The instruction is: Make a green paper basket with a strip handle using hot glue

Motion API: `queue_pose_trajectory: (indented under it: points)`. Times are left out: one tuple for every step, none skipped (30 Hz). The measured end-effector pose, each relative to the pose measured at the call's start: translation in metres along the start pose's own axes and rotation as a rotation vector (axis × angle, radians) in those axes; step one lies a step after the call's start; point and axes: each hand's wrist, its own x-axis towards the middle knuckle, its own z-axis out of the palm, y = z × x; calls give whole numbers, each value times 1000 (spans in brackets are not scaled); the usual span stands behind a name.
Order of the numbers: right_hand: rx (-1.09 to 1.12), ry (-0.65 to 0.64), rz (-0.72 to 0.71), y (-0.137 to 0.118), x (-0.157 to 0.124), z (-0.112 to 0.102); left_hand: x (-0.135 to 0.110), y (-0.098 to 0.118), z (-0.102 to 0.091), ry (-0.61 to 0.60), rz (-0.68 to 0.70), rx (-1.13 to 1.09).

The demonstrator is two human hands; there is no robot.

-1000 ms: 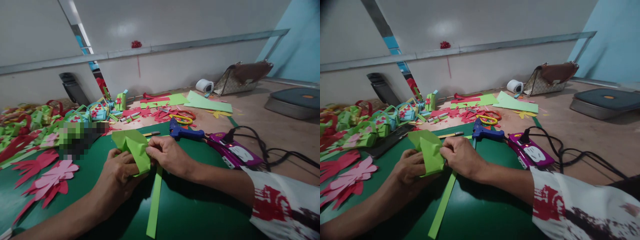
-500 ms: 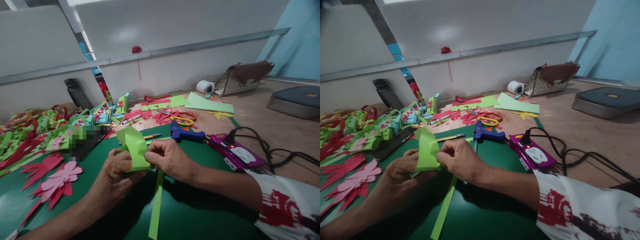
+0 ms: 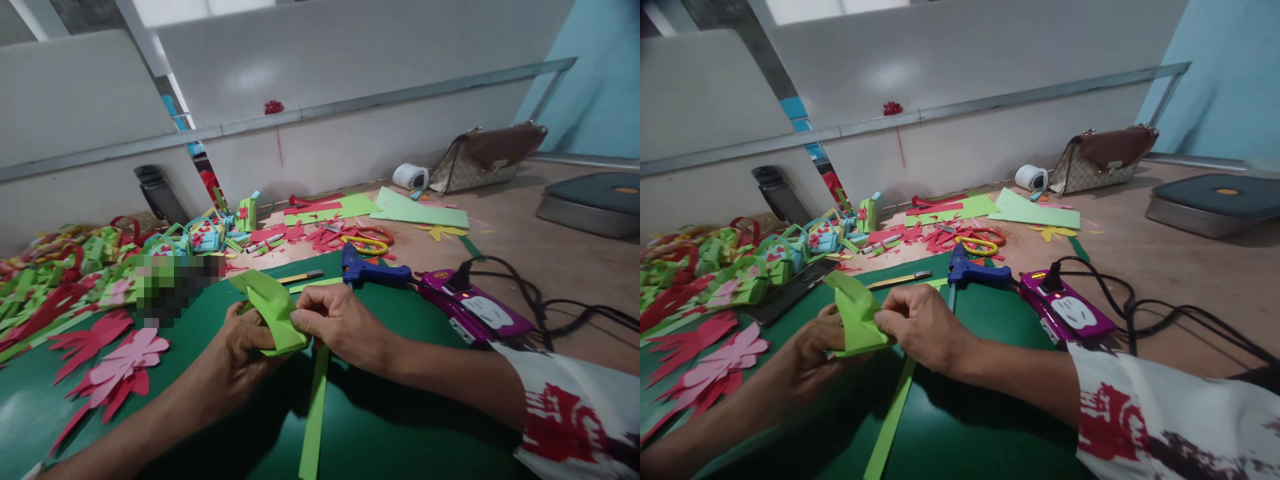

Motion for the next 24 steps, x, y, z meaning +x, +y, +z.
queue_pose_trajectory:
  points:
    - [2,4,-4,0,0,0,0,0,0,2,-5,-6]
    - [5,8,-6,0,0,0,0,1,0,5,-18,-23]
    - [10,12,-6,1,1,0,0,1,1,18,-34,-49]
    - [16,16,-4,1,1,0,0,1,1,41,-58,-82]
    - [22,19,-2,2,1,0,0,1,2,73,-85,-120]
    - [30,21,-1,2,2,0,0,1,2,110,-112,-158]
    - [36,24,-2,3,2,0,-1,1,3,149,-132,-189]
    - [40,27,-6,4,3,0,-1,1,3,183,-143,-213]
    - [42,30,-11,5,3,0,-1,1,3,211,-147,-230]
    - [41,32,-16,6,4,1,-2,1,3,230,-145,-242]
    - [39,35,-21,6,4,1,-2,1,3,247,-138,-248]
    - [35,38,-24,6,4,1,-2,1,4,257,-130,-248]
    - [31,40,-27,6,4,1,-3,1,4,258,-122,-245]
    - [28,41,-28,6,4,1,-3,1,4,253,-116,-239]
    - [28,40,-29,6,3,1,-3,1,4,245,-110,-232]
    - [29,40,-30,6,3,1,-3,1,5,239,-105,-224]
    - [33,39,-32,6,3,2,-4,0,5,239,-101,-215]
    - [37,40,-33,7,4,2,-4,0,5,248,-93,-206]
    - [42,42,-34,8,4,2,-4,0,5,271,-79,-196]
    - [48,46,-33,9,5,2,-5,0,5,292,-60,-178]
    - [55,50,-29,10,6,1,-6,0,5,307,-39,-150]
    - [64,53,-23,10,7,1,-8,0,4,312,-23,-110]
    - [74,54,-15,11,8,1,-9,-1,3,302,-11,-62]
    - [85,55,-4,12,9,0,-10,-2,2,285,-7,-8]
